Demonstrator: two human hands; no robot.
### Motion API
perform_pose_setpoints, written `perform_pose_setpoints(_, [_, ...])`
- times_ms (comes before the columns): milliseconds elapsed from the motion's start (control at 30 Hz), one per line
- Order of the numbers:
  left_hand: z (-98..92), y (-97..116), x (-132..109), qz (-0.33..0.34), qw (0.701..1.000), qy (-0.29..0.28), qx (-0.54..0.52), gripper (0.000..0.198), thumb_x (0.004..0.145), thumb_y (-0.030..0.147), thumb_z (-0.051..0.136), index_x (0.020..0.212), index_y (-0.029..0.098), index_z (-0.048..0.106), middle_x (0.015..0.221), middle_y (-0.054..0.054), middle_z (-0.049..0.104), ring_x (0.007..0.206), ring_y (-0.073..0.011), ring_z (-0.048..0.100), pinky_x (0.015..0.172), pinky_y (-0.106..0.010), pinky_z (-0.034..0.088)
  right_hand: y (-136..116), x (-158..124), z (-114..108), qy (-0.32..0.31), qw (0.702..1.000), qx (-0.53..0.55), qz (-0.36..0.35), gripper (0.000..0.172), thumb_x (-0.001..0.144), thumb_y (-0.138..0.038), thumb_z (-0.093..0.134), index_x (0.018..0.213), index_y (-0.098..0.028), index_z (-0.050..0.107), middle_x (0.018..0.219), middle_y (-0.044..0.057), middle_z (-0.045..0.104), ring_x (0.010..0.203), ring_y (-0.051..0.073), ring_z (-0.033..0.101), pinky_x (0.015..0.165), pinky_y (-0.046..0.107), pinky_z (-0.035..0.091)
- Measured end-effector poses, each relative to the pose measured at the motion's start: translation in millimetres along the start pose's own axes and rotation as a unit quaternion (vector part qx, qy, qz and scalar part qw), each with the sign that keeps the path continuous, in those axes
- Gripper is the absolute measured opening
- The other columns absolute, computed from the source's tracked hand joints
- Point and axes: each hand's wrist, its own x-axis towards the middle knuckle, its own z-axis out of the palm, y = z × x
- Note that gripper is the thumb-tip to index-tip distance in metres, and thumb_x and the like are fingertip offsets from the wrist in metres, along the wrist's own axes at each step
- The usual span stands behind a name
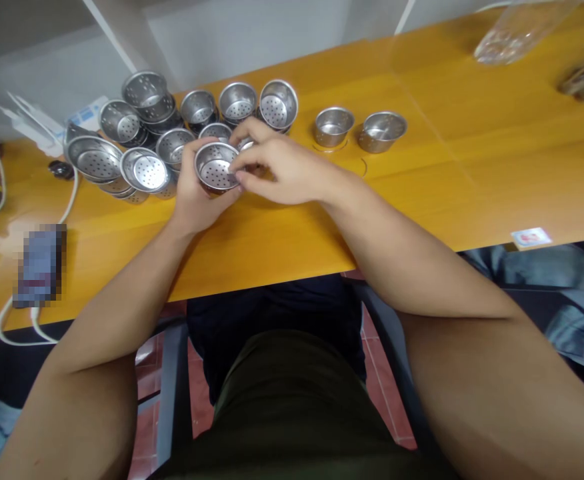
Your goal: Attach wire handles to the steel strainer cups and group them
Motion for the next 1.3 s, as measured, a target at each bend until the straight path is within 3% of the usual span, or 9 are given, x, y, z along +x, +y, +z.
perform_pose_setpoints(200, [5.1, -3.6, 0.5, 0.020, 0.999, -0.002, -0.032, 0.110, 0.102, 0.093, 0.088, 0.181, 0.039, 0.033, 0.163, -0.012, 0.068, 0.154, -0.0382, 0.076, 0.139, -0.064, 0.061, 3.7, -1.3, 11.1, -0.020, 0.999, -0.004, -0.046, 0.031, 0.116, -0.056, 0.085, 0.134, -0.031, 0.093, 0.152, 0.013, 0.077, 0.142, 0.039, 0.075, 0.134, 0.062, 0.061])
perform_pose_setpoints(367, [7.0, -4.4, 1.2, 0.025, 0.998, 0.007, -0.058, 0.113, 0.094, 0.090, 0.098, 0.176, 0.042, 0.037, 0.160, -0.010, 0.071, 0.139, -0.0319, 0.082, 0.122, -0.055, 0.074, 5.2, 0.4, 15.6, -0.006, 0.999, -0.007, -0.053, 0.040, 0.116, -0.063, 0.085, 0.140, -0.030, 0.092, 0.155, 0.014, 0.074, 0.154, 0.042, 0.068, 0.137, 0.064, 0.058])
perform_pose_setpoints(633, [8.1, 7.6, -1.0, -0.091, 0.995, -0.014, -0.032, 0.112, 0.104, 0.088, 0.089, 0.187, 0.045, 0.028, 0.180, -0.017, 0.059, 0.163, -0.0386, 0.075, 0.124, -0.056, 0.078, 2.4, 4.2, -3.1, 0.052, 0.997, 0.031, 0.044, 0.060, 0.091, -0.089, 0.102, 0.103, -0.033, 0.086, 0.150, 0.013, 0.079, 0.137, 0.045, 0.072, 0.119, 0.063, 0.070])
perform_pose_setpoints(733, [8.2, 7.4, -2.2, -0.104, 0.993, -0.012, -0.048, 0.110, 0.106, 0.079, 0.093, 0.189, 0.051, 0.026, 0.182, -0.014, 0.061, 0.156, -0.0326, 0.079, 0.118, -0.050, 0.081, 11.3, 6.0, -11.9, 0.157, 0.986, 0.006, 0.053, 0.064, 0.090, -0.096, 0.100, 0.098, -0.034, 0.084, 0.145, 0.012, 0.080, 0.130, 0.042, 0.072, 0.112, 0.061, 0.072])
perform_pose_setpoints(867, [7.3, 8.8, -4.1, -0.117, 0.992, -0.004, -0.049, 0.101, 0.105, 0.063, 0.100, 0.183, 0.050, 0.039, 0.173, -0.011, 0.070, 0.145, -0.0264, 0.082, 0.108, -0.040, 0.082, 30.2, 8.3, -31.2, 0.346, 0.936, -0.043, 0.051, 0.069, 0.096, -0.101, 0.092, 0.096, -0.033, 0.084, 0.138, 0.016, 0.081, 0.125, 0.037, 0.074, 0.099, 0.053, 0.072])
perform_pose_setpoints(967, [7.5, 10.4, -5.2, -0.105, 0.994, -0.001, -0.042, 0.085, 0.106, 0.064, 0.098, 0.175, 0.044, 0.052, 0.175, -0.011, 0.068, 0.140, -0.0242, 0.082, 0.101, -0.034, 0.080, 42.0, 8.9, -43.4, 0.408, 0.910, -0.055, 0.037, 0.075, 0.092, -0.107, 0.091, 0.093, -0.032, 0.082, 0.122, 0.015, 0.083, 0.110, 0.035, 0.076, 0.086, 0.052, 0.068])
perform_pose_setpoints(1067, [8.6, 11.1, -5.7, -0.089, 0.995, 0.007, -0.044, 0.074, 0.108, 0.067, 0.094, 0.167, 0.038, 0.060, 0.178, -0.013, 0.064, 0.133, -0.0217, 0.083, 0.096, -0.031, 0.078, 47.2, 8.0, -47.0, 0.397, 0.915, -0.054, 0.048, 0.078, 0.090, -0.111, 0.088, 0.092, -0.034, 0.081, 0.114, 0.014, 0.083, 0.108, 0.036, 0.074, 0.087, 0.054, 0.068])
perform_pose_setpoints(1167, [10.4, 10.9, -6.0, -0.097, 0.994, 0.014, -0.043, 0.073, 0.106, 0.066, 0.096, 0.164, 0.036, 0.063, 0.176, -0.013, 0.064, 0.131, -0.0212, 0.082, 0.095, -0.031, 0.077, 47.0, 6.7, -41.5, 0.354, 0.931, -0.056, 0.077, 0.069, 0.097, -0.107, 0.086, 0.096, -0.038, 0.083, 0.128, 0.013, 0.086, 0.122, 0.038, 0.071, 0.099, 0.058, 0.071])
perform_pose_setpoints(1300, [13.0, 7.7, -6.8, -0.106, 0.993, 0.017, -0.057, 0.075, 0.107, 0.068, 0.093, 0.165, 0.035, 0.059, 0.175, -0.014, 0.065, 0.134, -0.0220, 0.082, 0.098, -0.032, 0.077, 45.4, 7.0, -24.8, 0.297, 0.953, -0.023, 0.049, 0.063, 0.096, -0.099, 0.095, 0.096, -0.036, 0.086, 0.133, 0.012, 0.087, 0.114, 0.034, 0.072, 0.099, 0.057, 0.071])
